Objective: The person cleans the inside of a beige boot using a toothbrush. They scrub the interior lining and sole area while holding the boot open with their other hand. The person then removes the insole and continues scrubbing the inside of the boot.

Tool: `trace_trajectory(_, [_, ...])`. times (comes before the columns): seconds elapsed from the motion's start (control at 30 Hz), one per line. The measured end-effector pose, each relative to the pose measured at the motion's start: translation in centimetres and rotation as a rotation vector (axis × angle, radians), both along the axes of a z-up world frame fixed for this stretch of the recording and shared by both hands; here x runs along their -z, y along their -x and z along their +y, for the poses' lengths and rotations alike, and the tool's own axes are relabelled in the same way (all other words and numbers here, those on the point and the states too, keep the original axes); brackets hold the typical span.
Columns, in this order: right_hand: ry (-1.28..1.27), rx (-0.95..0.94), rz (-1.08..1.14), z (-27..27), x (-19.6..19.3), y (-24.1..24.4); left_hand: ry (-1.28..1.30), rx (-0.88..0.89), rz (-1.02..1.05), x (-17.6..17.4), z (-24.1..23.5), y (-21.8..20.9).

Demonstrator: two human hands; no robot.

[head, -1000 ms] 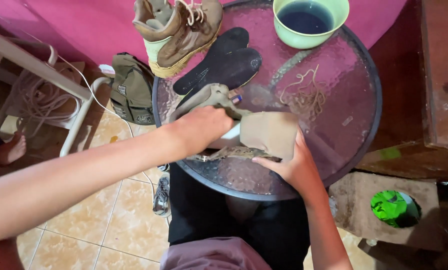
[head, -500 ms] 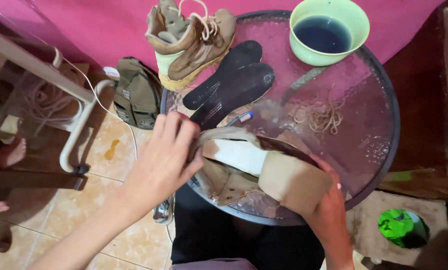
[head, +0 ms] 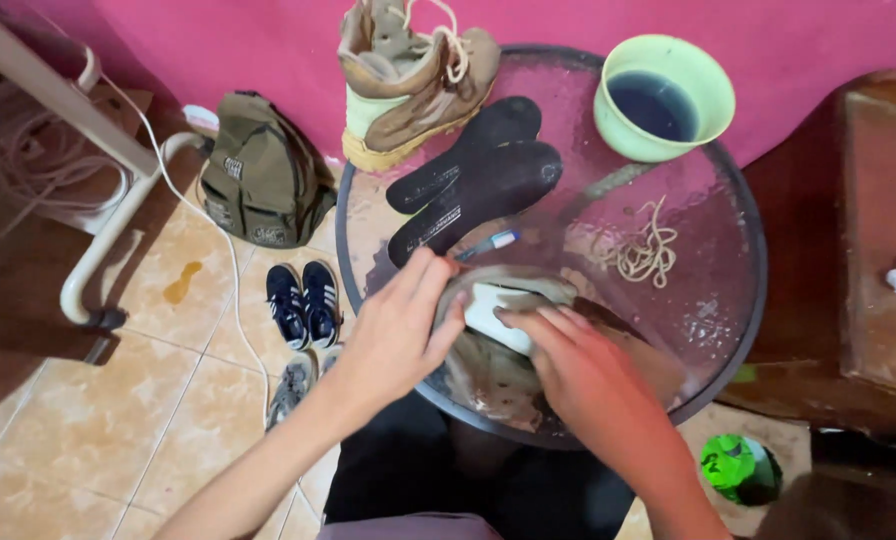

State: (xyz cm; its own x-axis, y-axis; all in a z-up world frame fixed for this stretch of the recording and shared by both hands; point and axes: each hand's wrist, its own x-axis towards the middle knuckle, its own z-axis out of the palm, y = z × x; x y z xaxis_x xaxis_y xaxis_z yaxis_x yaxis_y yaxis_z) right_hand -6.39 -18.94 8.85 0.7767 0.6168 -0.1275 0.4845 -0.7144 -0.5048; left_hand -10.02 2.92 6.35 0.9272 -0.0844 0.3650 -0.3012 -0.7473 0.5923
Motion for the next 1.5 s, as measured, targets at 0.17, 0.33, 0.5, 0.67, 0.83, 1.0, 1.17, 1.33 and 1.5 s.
trace_trajectory(0.17, [0.257, -0.090, -0.229, 2.4, 2.0, -1.8, -0.057, -0.095, -0.211, 1.4, -0.3, 0.0])
trace_trajectory(0.33, [0.476, -0.208, -0.366, 3.0, 2.4, -2.0, -0.027, -0.104, -0.277, 1.6, -0.6, -0.2])
trace_trajectory(0.5, [0.505, -0.281, -0.480, 2.4, 5.2, -2.7, -0.013, -0.134, -0.303, 1.9, -0.7, -0.5])
trace_trajectory(0.67, [0.504, -0.328, -0.524, 0.9, 7.1, -3.4, 0.012, -0.153, -0.334, 2.1, -1.1, -0.8])
trace_trajectory(0.83, [0.469, -0.359, -0.478, 1.4, 5.5, -3.1, 0.037, -0.185, -0.346, 1.9, -1.3, -1.1])
trace_trajectory(1.0, [0.428, -0.476, -0.547, 1.7, 5.7, -3.2, 0.031, -0.198, -0.305, 1.9, -1.4, -0.8])
trace_trajectory(1.17, [0.354, -0.426, -0.374, 1.5, 5.9, -3.8, 0.009, -0.220, -0.266, 2.0, -1.3, -1.2])
trace_trajectory(1.33, [0.298, -0.335, -0.244, 1.1, 6.8, -4.1, 0.020, -0.195, -0.233, 1.7, -1.5, -1.3])
trace_trajectory(1.5, [0.261, -0.370, -0.257, 2.4, 3.3, -3.8, 0.066, -0.191, -0.183, 2.0, -1.4, -1.1])
